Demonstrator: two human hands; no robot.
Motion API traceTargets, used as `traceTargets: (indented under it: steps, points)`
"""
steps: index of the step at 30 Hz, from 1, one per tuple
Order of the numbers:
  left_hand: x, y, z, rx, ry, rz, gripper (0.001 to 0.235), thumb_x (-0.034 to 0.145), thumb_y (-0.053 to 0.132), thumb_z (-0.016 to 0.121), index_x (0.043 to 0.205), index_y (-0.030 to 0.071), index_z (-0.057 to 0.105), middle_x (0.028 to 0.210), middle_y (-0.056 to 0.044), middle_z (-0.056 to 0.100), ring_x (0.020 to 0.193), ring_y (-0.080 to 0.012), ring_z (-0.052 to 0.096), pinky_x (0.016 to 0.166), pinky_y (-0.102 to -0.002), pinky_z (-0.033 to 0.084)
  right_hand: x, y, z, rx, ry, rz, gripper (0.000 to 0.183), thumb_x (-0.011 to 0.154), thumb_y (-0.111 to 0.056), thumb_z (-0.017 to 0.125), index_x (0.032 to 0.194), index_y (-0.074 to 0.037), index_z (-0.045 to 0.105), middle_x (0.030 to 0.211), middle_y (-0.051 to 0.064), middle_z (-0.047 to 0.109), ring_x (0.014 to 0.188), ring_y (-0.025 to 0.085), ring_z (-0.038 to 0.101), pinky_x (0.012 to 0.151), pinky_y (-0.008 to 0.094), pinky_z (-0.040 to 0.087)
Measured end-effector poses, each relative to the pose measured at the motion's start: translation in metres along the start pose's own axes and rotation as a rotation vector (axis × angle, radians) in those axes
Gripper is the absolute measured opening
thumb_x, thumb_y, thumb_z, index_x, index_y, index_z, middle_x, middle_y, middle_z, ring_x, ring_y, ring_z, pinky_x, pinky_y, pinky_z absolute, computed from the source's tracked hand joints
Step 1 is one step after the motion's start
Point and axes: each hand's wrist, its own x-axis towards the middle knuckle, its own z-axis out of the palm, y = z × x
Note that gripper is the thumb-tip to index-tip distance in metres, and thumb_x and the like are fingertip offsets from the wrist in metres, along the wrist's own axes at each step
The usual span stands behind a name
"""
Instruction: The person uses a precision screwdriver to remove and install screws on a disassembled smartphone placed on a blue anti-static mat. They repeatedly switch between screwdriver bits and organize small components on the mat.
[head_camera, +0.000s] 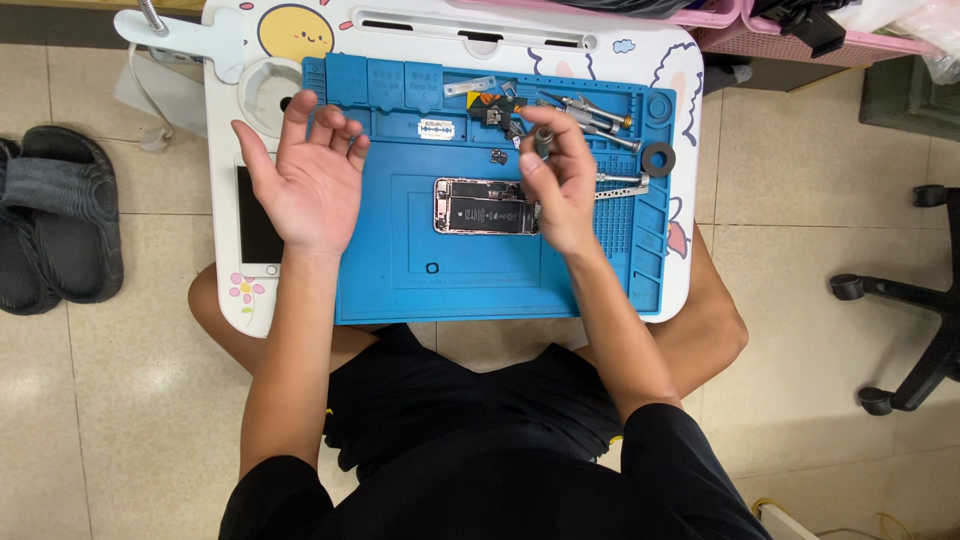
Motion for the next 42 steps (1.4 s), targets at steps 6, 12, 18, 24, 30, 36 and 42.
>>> traceTargets:
  steps: [6, 12, 18, 24, 30, 36, 42]
  points:
    - [0.005, -0.003, -0.021, -0.335, 0.042, -0.08, 0.06, 0.097, 0.064, 0.053, 0.129, 0.017, 0.071, 0.113, -0.006, 0.067, 0.112, -0.0228, 0.064, 0.106, -0.038, 0.052, -0.026, -0.03, 0.055, -0.445, -0.2, 0.103, 0.019, 0.105, -0.021, 0.064, 0.117, -0.012, 0.075, 0.096, 0.001, 0.078, 0.062, 0.008, 0.053, 0.061, 0.027, 0.043]
    - [0.0, -0.019, -0.002, -0.394, 0.128, 0.035, 0.053, 0.094, 0.06, 0.059, 0.115, 0.014, 0.071, 0.106, -0.006, 0.066, 0.105, -0.0217, 0.063, 0.098, -0.036, 0.051, -0.064, -0.02, 0.111, -0.721, -0.516, 0.212, 0.065, 0.105, -0.031, 0.055, 0.162, -0.011, 0.033, 0.079, 0.004, 0.074, 0.055, 0.034, 0.062, 0.054, 0.048, 0.047]
    - [-0.01, 0.0, 0.023, -0.053, 0.178, 0.274, 0.048, 0.092, 0.059, 0.057, 0.101, 0.013, 0.069, 0.094, -0.004, 0.06, 0.092, -0.0194, 0.057, 0.088, -0.033, 0.046, -0.067, -0.032, 0.107, -0.561, -0.508, 0.157, 0.045, 0.107, -0.027, 0.057, 0.149, -0.013, 0.05, 0.097, 0.001, 0.081, 0.064, 0.026, 0.067, 0.06, 0.039, 0.05]
    - [-0.016, 0.02, 0.008, 0.725, 0.01, 0.456, 0.028, 0.111, 0.036, 0.053, 0.108, 0.01, 0.062, 0.095, -0.007, 0.061, 0.094, -0.0189, 0.061, 0.088, -0.032, 0.049, -0.051, -0.015, 0.071, -0.668, -0.222, -0.018, 0.013, 0.098, -0.02, 0.072, 0.106, -0.015, 0.08, 0.081, 0.0, 0.077, 0.058, 0.014, 0.065, 0.053, 0.029, 0.049]
    - [-0.025, 0.017, 0.016, 1.348, -0.393, 0.48, 0.019, 0.106, 0.022, 0.073, 0.116, 0.007, 0.078, 0.102, -0.01, 0.067, 0.098, -0.0251, 0.062, 0.085, -0.038, 0.048, -0.028, 0.011, 0.005, -0.405, -0.074, -0.124, 0.029, 0.095, -0.03, 0.072, 0.116, -0.012, 0.078, 0.073, 0.001, 0.068, 0.065, 0.016, 0.062, 0.065, 0.032, 0.053]
    - [-0.01, -0.012, 0.021, 1.774, -0.703, 0.386, 0.07, 0.077, 0.039, 0.095, 0.135, 0.009, 0.071, 0.127, -0.008, 0.064, 0.116, -0.0318, 0.056, 0.095, -0.048, 0.046, 0.011, 0.025, -0.043, -0.099, -0.032, -0.118, 0.03, 0.108, -0.029, 0.049, 0.117, -0.007, 0.066, 0.078, 0.004, 0.057, 0.068, 0.016, 0.055, 0.059, 0.028, 0.05]
    - [0.01, -0.008, 0.032, 1.896, -0.884, 0.226, 0.086, 0.07, 0.053, 0.096, 0.141, 0.013, 0.068, 0.12, -0.006, 0.062, 0.11, -0.0283, 0.051, 0.087, -0.046, 0.047, 0.025, 0.023, -0.03, 0.033, -0.064, -0.134, 0.03, 0.116, -0.023, 0.059, 0.144, -0.01, 0.058, 0.121, 0.008, 0.048, 0.101, 0.018, 0.059, 0.099, 0.043, 0.069]
